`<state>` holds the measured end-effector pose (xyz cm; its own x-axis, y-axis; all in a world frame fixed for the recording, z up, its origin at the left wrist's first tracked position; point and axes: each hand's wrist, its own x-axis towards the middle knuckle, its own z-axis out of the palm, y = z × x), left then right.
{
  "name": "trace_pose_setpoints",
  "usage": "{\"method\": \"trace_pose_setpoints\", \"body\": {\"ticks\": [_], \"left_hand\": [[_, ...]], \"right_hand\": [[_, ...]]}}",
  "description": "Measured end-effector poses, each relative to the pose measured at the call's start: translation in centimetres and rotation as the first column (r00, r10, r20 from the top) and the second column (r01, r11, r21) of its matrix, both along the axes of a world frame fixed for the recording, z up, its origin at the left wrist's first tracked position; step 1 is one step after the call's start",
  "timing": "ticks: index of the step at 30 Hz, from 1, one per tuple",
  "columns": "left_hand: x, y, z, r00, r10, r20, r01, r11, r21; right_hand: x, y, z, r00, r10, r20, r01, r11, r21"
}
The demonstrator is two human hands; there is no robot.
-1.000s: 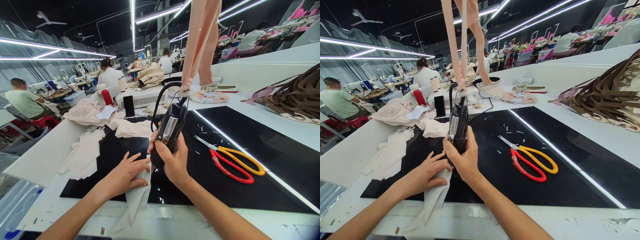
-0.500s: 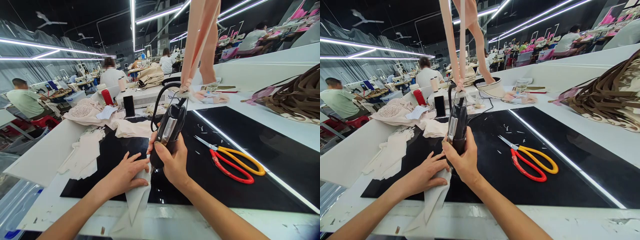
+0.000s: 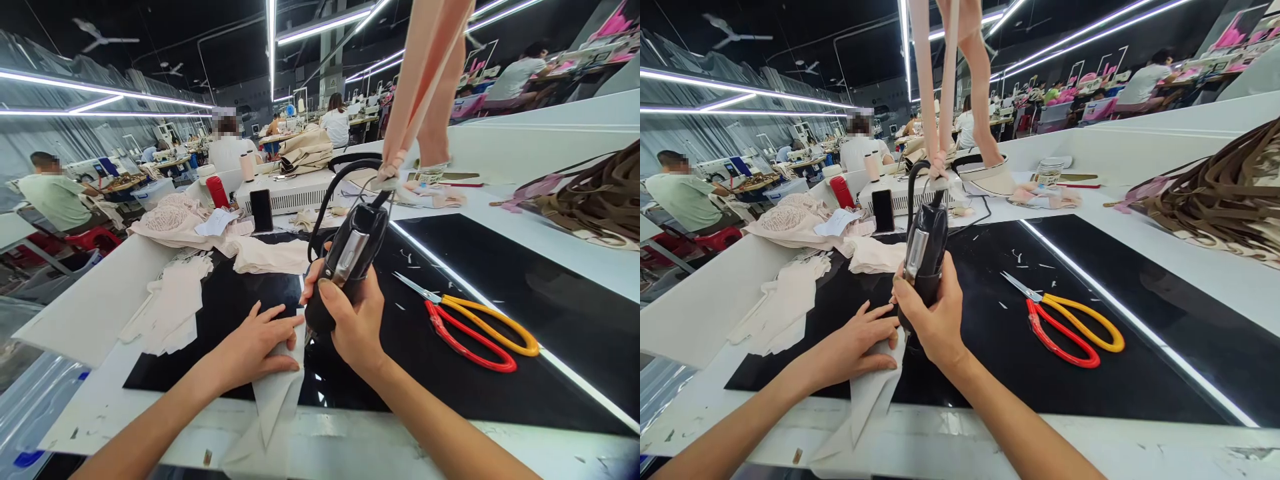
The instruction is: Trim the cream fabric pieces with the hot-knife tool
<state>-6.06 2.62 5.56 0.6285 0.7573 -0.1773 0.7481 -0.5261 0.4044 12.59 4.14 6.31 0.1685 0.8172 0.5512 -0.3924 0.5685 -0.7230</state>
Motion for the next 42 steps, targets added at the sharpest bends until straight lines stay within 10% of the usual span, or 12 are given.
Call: {"method": "trace_pose_setpoints", "body": {"ticks": [42], "left_hand": [[-0.69,0.15,-0.93,0.993,-0.108,0.046,0.105,0.992,0.064]], "right_hand": [[0.12,-0.09,0.33,1.0,-0.01,-0.022,0.01,1.0,0.01]]}}
